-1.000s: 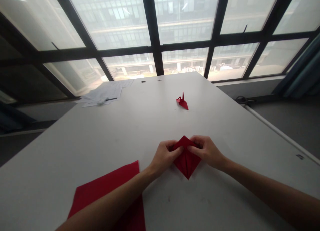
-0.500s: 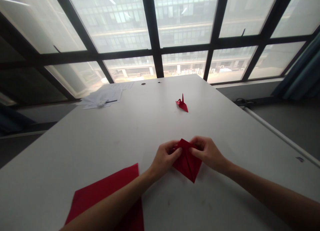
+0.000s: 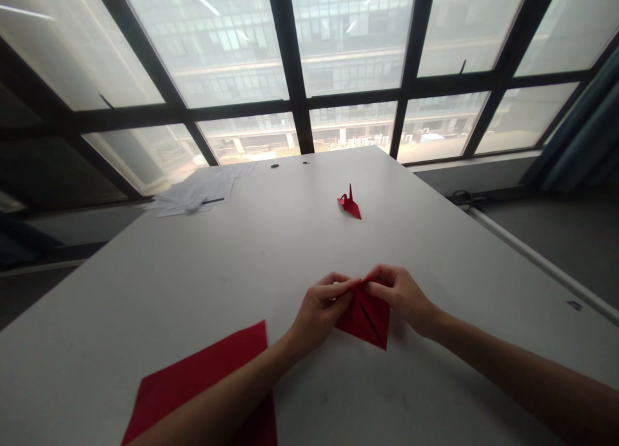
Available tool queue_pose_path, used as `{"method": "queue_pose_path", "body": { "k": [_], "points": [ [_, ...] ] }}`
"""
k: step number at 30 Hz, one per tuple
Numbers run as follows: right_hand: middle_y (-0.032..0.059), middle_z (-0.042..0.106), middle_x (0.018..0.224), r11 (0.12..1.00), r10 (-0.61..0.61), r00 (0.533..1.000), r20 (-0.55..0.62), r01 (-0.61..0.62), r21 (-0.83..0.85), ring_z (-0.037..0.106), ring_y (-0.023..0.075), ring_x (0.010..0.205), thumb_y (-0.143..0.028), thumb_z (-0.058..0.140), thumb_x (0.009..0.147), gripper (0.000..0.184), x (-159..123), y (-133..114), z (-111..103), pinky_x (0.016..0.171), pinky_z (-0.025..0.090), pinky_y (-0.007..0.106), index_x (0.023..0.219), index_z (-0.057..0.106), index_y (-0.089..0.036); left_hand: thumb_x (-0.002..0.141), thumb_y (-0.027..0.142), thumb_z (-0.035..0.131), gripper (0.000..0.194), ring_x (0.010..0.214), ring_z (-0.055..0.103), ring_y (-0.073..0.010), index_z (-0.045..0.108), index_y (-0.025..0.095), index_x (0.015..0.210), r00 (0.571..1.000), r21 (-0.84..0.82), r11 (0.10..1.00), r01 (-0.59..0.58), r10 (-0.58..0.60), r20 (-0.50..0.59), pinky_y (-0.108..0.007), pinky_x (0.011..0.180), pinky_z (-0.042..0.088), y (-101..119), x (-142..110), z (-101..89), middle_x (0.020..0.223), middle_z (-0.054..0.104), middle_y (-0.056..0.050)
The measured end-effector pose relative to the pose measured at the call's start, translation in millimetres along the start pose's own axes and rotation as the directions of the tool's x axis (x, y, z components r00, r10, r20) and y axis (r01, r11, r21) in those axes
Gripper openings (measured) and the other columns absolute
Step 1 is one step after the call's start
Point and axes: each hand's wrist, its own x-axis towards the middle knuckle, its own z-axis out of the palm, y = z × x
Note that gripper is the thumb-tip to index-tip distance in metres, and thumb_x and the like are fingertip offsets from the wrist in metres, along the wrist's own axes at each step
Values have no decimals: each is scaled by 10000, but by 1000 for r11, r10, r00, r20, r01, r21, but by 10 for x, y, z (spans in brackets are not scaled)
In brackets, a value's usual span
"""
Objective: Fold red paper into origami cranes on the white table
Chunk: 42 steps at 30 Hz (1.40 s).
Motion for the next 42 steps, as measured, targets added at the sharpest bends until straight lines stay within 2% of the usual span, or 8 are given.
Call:
{"method": "queue_pose_path", "body": {
  "k": [5, 9, 15, 18, 22, 29, 35, 42],
  "points": [
    [16, 677, 690, 996, -7, 998, -66, 1, -92, 579, 149, 629, -288, 683, 775, 134, -5, 0, -11, 564, 441, 250, 744, 675, -158, 954, 395, 578, 337, 1059, 617, -250, 719, 230, 1212, 993, 15, 1000, 1, -3, 117, -329, 875, 512, 32, -6, -26, 1255, 619, -116],
    [4, 652, 658, 988, -77, 994, -76, 66, -138, 563, 144, 617, -275, 698, 764, 129, -10, -28, -7, 555, 429, 247, 710, 668, -163, 902, 377, 662, 287, 1044, 630, -256, 772, 181, 1082, 994, -98, 989, 107, -103, 39, -335, 882, 512, 7, 13, -11, 1165, 677, -119],
    [43, 705, 778, 990, -117, 993, -8, 116, -86, 605, 174, 706, -374, 647, 859, 231, -38, -46, 10, 639, 478, 282, 859, 730, -158, 760, 297, 814, 579, 775, 653, -166, 621, 182, 1293, 972, -208, 958, 200, -220, -82, -263, 679, 529, -25, 32, 18, 914, 708, -53],
    [48, 710, 770, 981, -124, 992, 12, 124, -152, 603, 181, 692, -416, 696, 833, 263, -50, -47, 13, 601, 470, 276, 866, 742, -160, 734, 298, 832, 502, 771, 657, -162, 673, 158, 1190, 964, -206, 955, 215, -241, -109, -253, 686, 523, -13, 34, 24, 878, 720, -50],
    [22, 665, 668, 966, -126, 991, -49, 112, -234, 551, 159, 617, -381, 726, 805, 230, -50, -62, 15, 538, 423, 258, 756, 732, -156, 729, 323, 836, 382, 832, 682, -201, 738, 132, 1046, 954, -228, 934, 274, -294, -60, -291, 749, 534, -16, 27, 26, 957, 755, -98],
    [4, 626, 672, 995, -42, 997, -61, 36, -97, 527, 144, 631, -380, 738, 793, 240, -46, -77, 0, 565, 424, 256, 760, 705, -145, 764, 337, 816, 317, 773, 677, -178, 764, 116, 986, 939, -322, 894, 311, -341, -39, -253, 711, 512, -49, 31, -4, 899, 764, -97],
    [7, 644, 694, 1000, 9, 1000, -1, -9, -18, 547, 142, 648, -372, 757, 783, 242, -40, -58, -34, 585, 426, 254, 793, 703, -136, 799, 359, 789, 313, 726, 675, -168, 777, 111, 991, 936, -426, 844, 325, -351, 19, -240, 683, 505, -79, 28, -14, 838, 764, -100],
    [26, 687, 758, 1000, -21, 999, 49, 22, -7, 580, 157, 705, -358, 732, 811, 218, -26, -62, -55, 635, 453, 265, 849, 717, -144, 799, 387, 784, 311, 714, 673, -170, 788, 118, 957, 941, -344, 888, 305, -336, -32, -239, 663, 504, -65, 21, -3, 845, 771, -100]
  ]
}}
